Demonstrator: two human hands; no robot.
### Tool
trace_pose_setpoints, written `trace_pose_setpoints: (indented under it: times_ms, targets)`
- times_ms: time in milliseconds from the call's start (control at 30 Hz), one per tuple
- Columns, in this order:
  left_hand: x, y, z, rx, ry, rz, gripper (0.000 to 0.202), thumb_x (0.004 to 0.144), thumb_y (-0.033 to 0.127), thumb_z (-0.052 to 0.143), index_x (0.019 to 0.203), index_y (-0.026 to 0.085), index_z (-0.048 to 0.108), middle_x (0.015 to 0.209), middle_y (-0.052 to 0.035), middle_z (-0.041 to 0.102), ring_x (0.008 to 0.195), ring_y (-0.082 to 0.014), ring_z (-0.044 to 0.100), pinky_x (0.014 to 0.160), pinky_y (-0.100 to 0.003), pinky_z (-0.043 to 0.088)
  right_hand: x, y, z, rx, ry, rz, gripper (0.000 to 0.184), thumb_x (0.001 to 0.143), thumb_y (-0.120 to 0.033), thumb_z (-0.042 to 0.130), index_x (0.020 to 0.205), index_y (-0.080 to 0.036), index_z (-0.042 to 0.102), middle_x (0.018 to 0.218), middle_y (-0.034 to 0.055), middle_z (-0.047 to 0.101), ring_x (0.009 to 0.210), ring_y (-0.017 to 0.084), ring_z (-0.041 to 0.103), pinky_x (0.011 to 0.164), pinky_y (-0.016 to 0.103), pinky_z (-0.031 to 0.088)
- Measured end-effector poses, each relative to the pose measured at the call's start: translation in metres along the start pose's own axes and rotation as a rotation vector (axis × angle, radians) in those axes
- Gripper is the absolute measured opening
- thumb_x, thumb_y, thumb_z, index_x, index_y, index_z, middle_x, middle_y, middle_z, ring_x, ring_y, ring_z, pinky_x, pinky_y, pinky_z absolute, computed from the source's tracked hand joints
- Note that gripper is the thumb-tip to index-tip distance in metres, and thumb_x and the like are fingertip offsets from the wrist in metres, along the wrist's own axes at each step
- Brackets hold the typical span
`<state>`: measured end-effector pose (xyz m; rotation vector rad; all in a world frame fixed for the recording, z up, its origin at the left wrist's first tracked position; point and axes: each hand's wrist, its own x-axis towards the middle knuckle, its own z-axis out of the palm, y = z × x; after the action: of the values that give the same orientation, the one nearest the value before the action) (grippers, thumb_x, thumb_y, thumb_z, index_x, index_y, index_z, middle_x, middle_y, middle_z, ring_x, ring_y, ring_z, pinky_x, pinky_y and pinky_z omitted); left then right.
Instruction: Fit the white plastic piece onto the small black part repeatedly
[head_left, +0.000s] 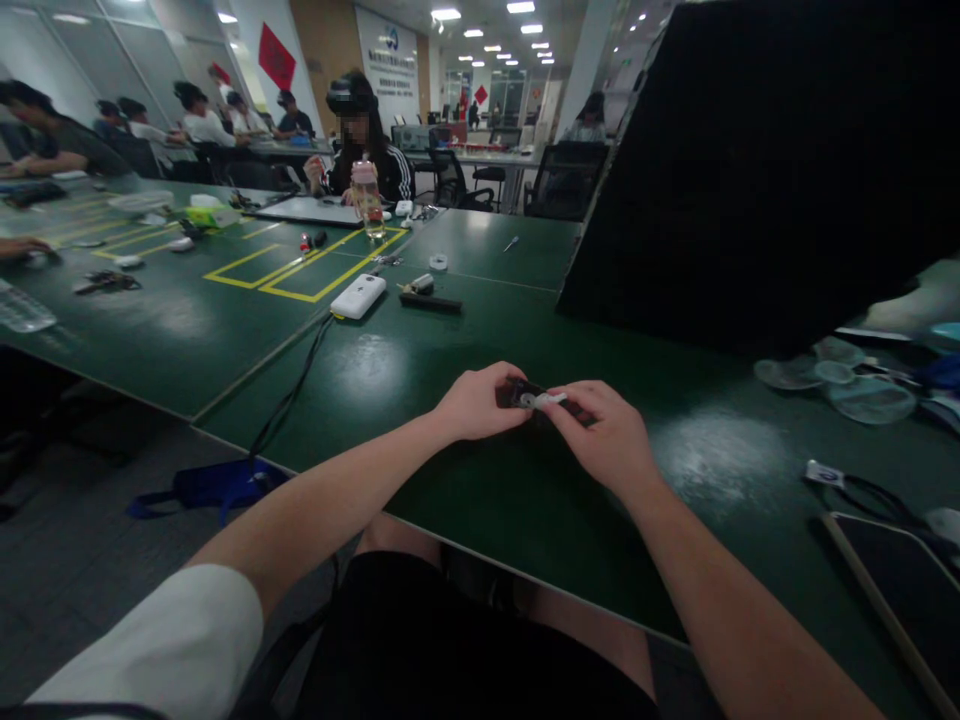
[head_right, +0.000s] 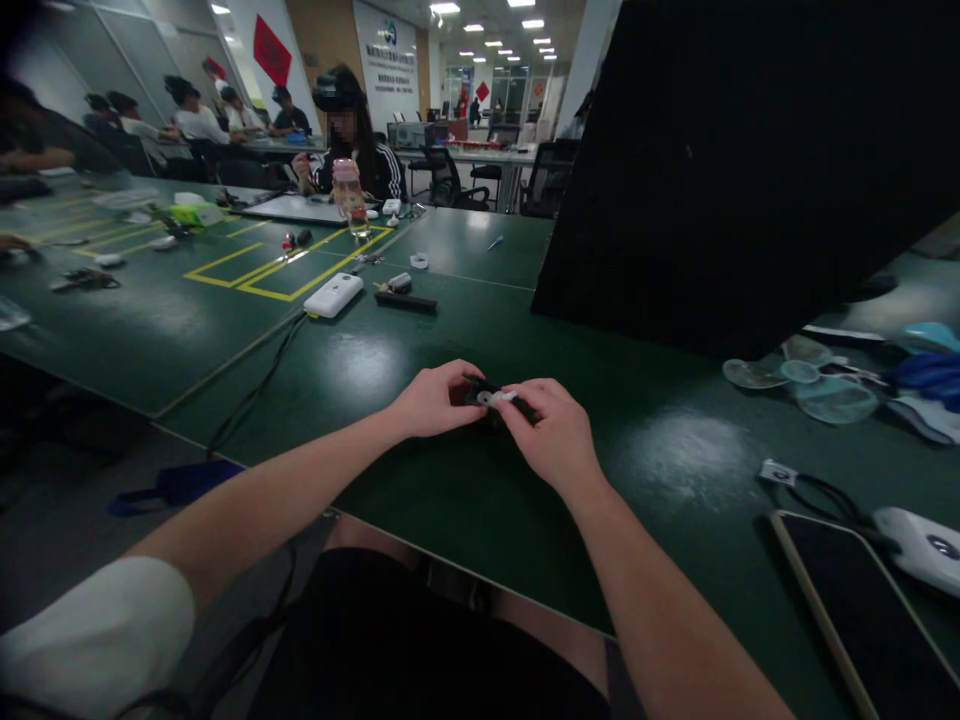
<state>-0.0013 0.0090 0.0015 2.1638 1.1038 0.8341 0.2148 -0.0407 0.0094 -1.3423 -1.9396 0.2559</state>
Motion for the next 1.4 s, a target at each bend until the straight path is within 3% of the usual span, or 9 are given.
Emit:
trace_pose_setpoints:
  times_ms: [300,633,867,1000,1100,1200,1400]
  targets:
    - [0.0,-0.001,-0.001,-0.012,-0.001,0.041,0.046,0.081,0.041,0.074,0.119,0.021,0.061,0.101,-0.0044,0.075,0.086,-0.0194,0.071,0.076,-0.035,0.056,0.0,-0.004,-0.002,-0.007,0.018,0.019,0.023,0.094,-0.04,0.064,0.104,-0.023,0.076,0.107,0.009,0.068,0.086,0.022,0.065,0.063,0.035,0.054]
    - [-0.001,-0.003,-0.001,-0.006,0.017,0.044,0.046,0.08,0.04,0.075,0.119,0.021,0.061,0.101,-0.0037,0.073,0.085,-0.0188,0.07,0.075,-0.034,0.055,-0.001,-0.002,-0.002,0.01,-0.003,0.049,0.028,0.097,-0.045,0.058,0.103,-0.024,0.075,0.108,0.0091,0.068,0.088,0.023,0.065,0.066,0.036,0.054]
    - [0.001,-0.008,0.0,0.015,0.006,0.025,0.048,0.081,0.042,0.074,0.123,0.022,0.059,0.103,-0.0049,0.072,0.083,-0.0192,0.07,0.072,-0.034,0.056,0.0,0.0,-0.003,0.013,0.036,0.044,0.031,0.094,-0.049,0.064,0.105,-0.022,0.074,0.111,0.0099,0.066,0.083,0.022,0.064,0.061,0.035,0.053]
    - [0.0,-0.014,-0.006,0.033,-0.021,-0.009,0.05,0.082,0.042,0.072,0.125,0.022,0.058,0.107,-0.0059,0.072,0.086,-0.0203,0.069,0.077,-0.036,0.057,0.001,0.006,-0.009,0.047,0.066,0.067,0.035,0.1,-0.049,0.054,0.108,-0.021,0.073,0.112,0.0108,0.067,0.089,0.023,0.065,0.068,0.037,0.054]
    - [-0.007,-0.019,-0.022,0.101,0.011,0.007,0.046,0.081,0.041,0.072,0.121,0.022,0.06,0.114,-0.0074,0.07,0.099,-0.023,0.068,0.087,-0.039,0.056,0.001,0.01,-0.014,0.046,0.076,0.093,0.038,0.102,-0.049,0.047,0.104,-0.021,0.073,0.109,0.0106,0.068,0.095,0.025,0.065,0.076,0.04,0.053]
    - [-0.02,-0.031,-0.05,0.227,0.09,-0.024,0.043,0.081,0.04,0.07,0.12,0.022,0.061,0.119,-0.0084,0.069,0.108,-0.0253,0.066,0.093,-0.041,0.054,0.001,0.014,-0.016,0.061,0.07,0.128,0.04,0.103,-0.05,0.046,0.103,-0.021,0.073,0.109,0.011,0.068,0.099,0.027,0.064,0.081,0.043,0.052]
    - [-0.052,-0.079,-0.118,0.481,0.172,-0.317,0.053,0.079,0.041,0.069,0.127,0.026,0.056,0.113,-0.0066,0.072,0.1,-0.0275,0.07,0.085,-0.038,0.054,0.0,0.019,-0.016,0.09,0.041,0.205,0.043,0.102,-0.053,0.044,0.102,-0.021,0.072,0.111,0.0112,0.067,0.099,0.026,0.064,0.079,0.041,0.052]
